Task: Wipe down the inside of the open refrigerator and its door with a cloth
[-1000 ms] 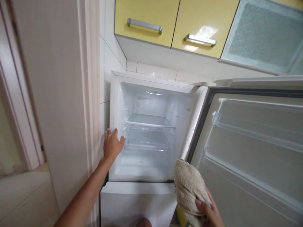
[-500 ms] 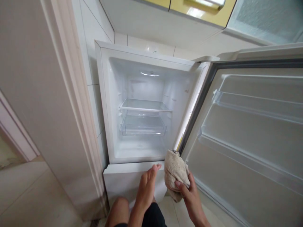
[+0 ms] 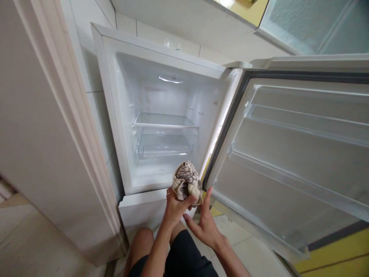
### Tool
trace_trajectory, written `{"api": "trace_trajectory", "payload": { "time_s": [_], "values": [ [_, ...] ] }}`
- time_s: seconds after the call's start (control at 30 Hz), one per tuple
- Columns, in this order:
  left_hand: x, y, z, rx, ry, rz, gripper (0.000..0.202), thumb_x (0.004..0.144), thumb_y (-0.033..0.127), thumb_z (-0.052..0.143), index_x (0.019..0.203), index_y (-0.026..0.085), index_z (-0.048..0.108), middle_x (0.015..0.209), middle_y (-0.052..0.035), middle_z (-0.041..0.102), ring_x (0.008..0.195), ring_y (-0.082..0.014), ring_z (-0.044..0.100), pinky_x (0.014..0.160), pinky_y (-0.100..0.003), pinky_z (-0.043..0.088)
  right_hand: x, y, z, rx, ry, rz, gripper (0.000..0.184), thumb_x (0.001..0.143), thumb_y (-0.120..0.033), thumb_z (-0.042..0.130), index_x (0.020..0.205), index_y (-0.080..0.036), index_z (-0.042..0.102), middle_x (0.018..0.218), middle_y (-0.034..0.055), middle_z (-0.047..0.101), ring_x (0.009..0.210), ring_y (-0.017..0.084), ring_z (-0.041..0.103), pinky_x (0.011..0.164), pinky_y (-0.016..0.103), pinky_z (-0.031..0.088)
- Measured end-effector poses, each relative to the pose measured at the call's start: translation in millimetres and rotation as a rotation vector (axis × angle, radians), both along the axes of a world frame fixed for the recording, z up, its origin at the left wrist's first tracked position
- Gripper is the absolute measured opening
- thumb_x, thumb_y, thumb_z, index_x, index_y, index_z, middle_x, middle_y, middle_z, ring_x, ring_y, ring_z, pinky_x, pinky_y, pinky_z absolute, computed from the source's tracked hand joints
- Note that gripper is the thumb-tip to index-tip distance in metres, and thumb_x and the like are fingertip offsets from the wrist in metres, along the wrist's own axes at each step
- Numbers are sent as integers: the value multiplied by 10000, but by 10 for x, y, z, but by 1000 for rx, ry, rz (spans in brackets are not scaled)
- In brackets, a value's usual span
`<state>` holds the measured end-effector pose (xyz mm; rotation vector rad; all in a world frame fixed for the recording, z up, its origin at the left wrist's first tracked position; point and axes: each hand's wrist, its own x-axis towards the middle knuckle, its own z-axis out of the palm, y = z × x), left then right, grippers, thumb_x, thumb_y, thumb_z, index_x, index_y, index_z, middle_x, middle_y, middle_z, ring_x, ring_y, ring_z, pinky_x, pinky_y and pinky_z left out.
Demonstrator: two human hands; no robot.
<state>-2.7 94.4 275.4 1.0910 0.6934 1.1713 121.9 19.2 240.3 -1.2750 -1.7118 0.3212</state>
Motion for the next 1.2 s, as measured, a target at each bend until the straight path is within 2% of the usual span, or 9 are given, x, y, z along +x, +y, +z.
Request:
{"api": "trace_trajectory", "payload": {
  "time_s": [0.07,0.17,0.37,0.5,0.67,0.77,0.9,1.03,1.2],
  "values": [
    [-28,24,-25,-20,-38,-65,750,505,567,934,1057,126,682,910,-110,753,770,-237,721,658,-300,577,-13,-19,24,16,-54,5,1124,949,-303,570,1508,-230,-402,1602,184,417,1477,282,431,1191,543,393],
    [-19,-55,16,-17,-113,-120,796,507,545,943,1142,165,652,1012,-110,765,877,-243,734,802,-328,593,-21,-46,24,48,-116,-34,1114,944,-296,576,1528,-253,-372,1665,171,298,1527,302,333,1200,585,363],
    [80,-256,161,-88,-138,15,765,558,404,940,1229,187,642,1243,-112,730,1140,-269,695,1024,-358,533,-98,-184,63,-33,-35,27,1108,908,-219,578,1557,-294,-317,1727,106,-13,1588,296,42,1243,631,210],
    [146,-315,128,-235,-191,20,675,556,380,931,1149,161,694,1076,-100,779,997,-286,739,914,-384,586,-40,-359,226,-85,205,184,1104,944,-203,543,1492,-366,-401,1720,89,135,1584,218,144,1246,617,194],
    [286,-377,175,-366,-407,99,733,557,326,905,1237,214,656,1121,-73,774,1077,-291,722,981,-443,572,355,-705,513,-34,399,184,961,1002,-257,526,1569,-429,-230,1657,88,348,1545,227,304,1251,649,157],
    [357,-406,212,-379,-426,190,753,551,286,898,1259,246,644,1173,-57,761,1154,-291,693,1020,-456,559,727,-1003,718,112,416,38,856,991,-204,539,1616,-437,3,1587,95,465,1469,257,448,1188,626,377],
    [434,-507,128,-304,-378,277,719,608,283,880,1281,279,628,1233,-43,741,1230,-283,657,1068,-464,538,1356,-1457,895,383,417,-277,705,909,-135,614,1531,-383,393,1300,81,696,1193,282,687,885,515,630],
    [491,-719,-124,-293,-283,304,713,579,280,898,1247,268,648,1208,-40,749,1257,-300,643,1118,-478,501,2156,-1865,879,776,326,-766,398,709,-85,686,1088,-206,714,809,21,749,684,192,715,581,303,535],
    [517,-927,-465,-338,-149,287,692,523,335,930,1161,216,690,1089,-63,778,1212,-352,667,1129,-548,472,3162,-2192,833,873,494,-1017,443,576,-189,687,1016,-222,649,816,-27,673,704,172,646,648,315,487]
  ]
}}
